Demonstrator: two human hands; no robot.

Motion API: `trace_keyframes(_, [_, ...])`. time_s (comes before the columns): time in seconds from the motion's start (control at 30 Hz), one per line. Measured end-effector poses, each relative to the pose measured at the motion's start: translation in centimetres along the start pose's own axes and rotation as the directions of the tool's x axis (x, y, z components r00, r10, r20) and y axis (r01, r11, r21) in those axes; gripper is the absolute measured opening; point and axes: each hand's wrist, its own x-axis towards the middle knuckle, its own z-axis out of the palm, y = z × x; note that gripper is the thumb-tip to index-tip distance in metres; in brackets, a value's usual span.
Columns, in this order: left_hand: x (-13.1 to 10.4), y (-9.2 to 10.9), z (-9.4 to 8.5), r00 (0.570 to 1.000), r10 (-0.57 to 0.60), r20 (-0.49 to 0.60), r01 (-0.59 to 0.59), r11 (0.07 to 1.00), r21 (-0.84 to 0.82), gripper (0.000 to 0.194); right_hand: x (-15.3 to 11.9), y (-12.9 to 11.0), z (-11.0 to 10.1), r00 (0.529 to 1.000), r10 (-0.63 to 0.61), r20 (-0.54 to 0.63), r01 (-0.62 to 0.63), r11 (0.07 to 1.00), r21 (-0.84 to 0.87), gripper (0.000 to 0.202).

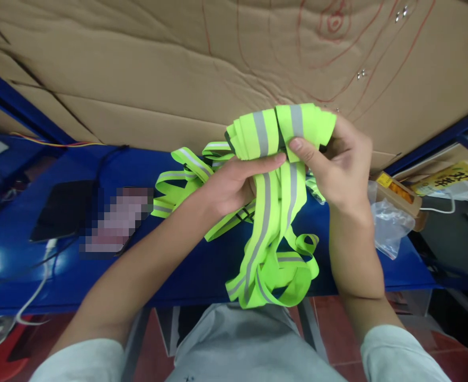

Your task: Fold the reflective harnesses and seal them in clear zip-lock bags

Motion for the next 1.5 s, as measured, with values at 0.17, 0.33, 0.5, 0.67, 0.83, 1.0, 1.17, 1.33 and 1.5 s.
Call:
trace_keyframes(0.17, [-0.2, -0.9, 0.1, 1.000, 0.014, 0.000, -0.013, 0.990, 0.139, 0.056, 0.0, -0.5, 0.3, 0.980, -0.058, -0.192, 0.045, 0.996, -0.073, 0.021])
trace_keyframes(0.33, [-0.2, -1.4, -0.4, 0.999, 0.029, 0.018, -0.031, 0.982, 0.186, 0.048, 0.1, -0.2, 0.7, 0.958, -0.056, -0.281, 0.051, 0.998, -0.024, 0.017])
trace_keyframes(0.5, [-0.2, -0.9, -0.8, 0.998, -0.001, 0.062, -0.010, 0.986, 0.164, 0.054, 0.1, 0.4, 1.1, 0.948, -0.049, -0.313, 0.053, 0.999, 0.003, 0.019])
trace_keyframes(0.67, [-0.3, -0.5, -1.1, 0.958, -0.134, 0.253, 0.099, 0.984, 0.147, 0.059, 0.1, -0.2, 0.8, 0.906, -0.129, -0.404, 0.134, 0.991, -0.015, 0.021])
trace_keyframes(0.83, [-0.2, -0.2, -2.3, 0.978, -0.144, 0.153, 0.107, 0.969, 0.223, 0.068, -0.1, -0.9, -0.1, 0.883, -0.187, -0.431, 0.139, 0.980, -0.140, 0.022])
trace_keyframes(1.0, [-0.2, 0.5, -3.0, 0.983, -0.033, 0.180, -0.034, 0.934, 0.355, 0.056, 0.2, -0.1, -0.1, 0.888, -0.196, -0.416, 0.137, 0.976, -0.169, 0.035])
trace_keyframes(1.17, [-0.4, 0.1, -1.5, 0.992, 0.006, 0.124, -0.035, 0.971, 0.237, 0.054, 0.0, 0.4, 1.0, 0.899, -0.193, -0.394, 0.178, 0.981, -0.075, 0.035])
trace_keyframes(1.33, [-0.3, -0.5, -0.1, 0.999, -0.001, 0.036, -0.001, 0.998, 0.057, 0.040, -0.3, 0.1, 1.0, 0.915, -0.181, -0.359, 0.134, 0.979, -0.153, 0.035])
trace_keyframes(1.5, [-0.5, 0.3, -0.2, 0.996, -0.075, 0.046, 0.074, 0.997, 0.008, 0.032, -0.2, 0.4, 0.5, 0.968, -0.111, -0.226, 0.086, 0.990, -0.115, 0.045])
